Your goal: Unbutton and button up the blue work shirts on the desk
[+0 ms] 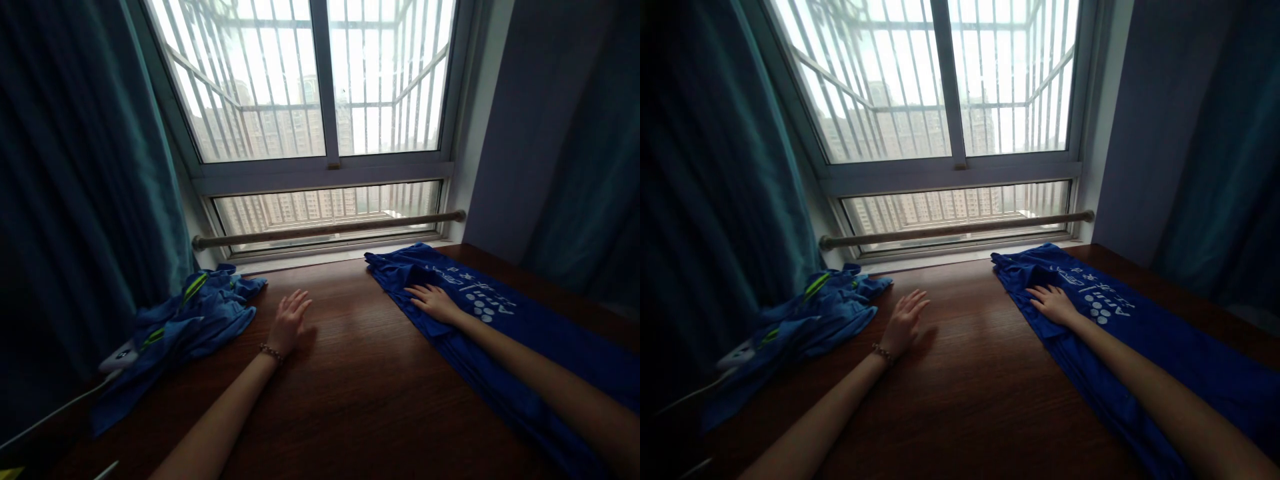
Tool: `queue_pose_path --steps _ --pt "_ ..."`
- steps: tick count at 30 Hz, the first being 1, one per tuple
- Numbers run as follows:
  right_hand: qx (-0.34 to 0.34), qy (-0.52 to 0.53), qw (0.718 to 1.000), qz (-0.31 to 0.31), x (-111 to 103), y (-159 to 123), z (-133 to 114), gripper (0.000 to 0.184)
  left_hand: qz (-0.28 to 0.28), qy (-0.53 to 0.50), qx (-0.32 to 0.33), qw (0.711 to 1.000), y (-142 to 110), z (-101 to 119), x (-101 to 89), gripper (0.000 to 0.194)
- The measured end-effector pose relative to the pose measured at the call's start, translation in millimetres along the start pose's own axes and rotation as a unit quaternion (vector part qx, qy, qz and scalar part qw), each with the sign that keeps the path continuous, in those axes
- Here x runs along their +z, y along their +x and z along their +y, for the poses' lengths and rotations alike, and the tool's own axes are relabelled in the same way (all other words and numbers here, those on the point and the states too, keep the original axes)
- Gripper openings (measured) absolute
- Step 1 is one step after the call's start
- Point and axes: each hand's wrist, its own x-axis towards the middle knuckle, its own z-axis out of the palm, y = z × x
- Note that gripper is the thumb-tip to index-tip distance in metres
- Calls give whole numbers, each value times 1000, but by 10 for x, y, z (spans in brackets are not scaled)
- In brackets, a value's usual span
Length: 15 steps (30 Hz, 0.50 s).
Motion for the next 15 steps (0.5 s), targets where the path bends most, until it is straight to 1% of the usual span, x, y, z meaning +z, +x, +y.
queue_pose_path --steps 3,6,8,12,15 --pt "20 -14 1000 -16 -7 -54 413 50 -10 0 0 1000 2 -21 43 45" --pt "27 -34 999 -25 -19 -133 666 50 -19 -2 -1 1000 4 -40 80 41" --pt "45 -47 998 -22 -23 -191 722 50 -21 -5 -2 1000 5 -53 101 39" --pt "87 -55 995 -10 -10 -305 691 49 -21 -13 -1 1000 4 -81 135 36" --pt "99 -55 994 -3 10 -410 694 49 -25 -20 2 999 2 -104 157 35"
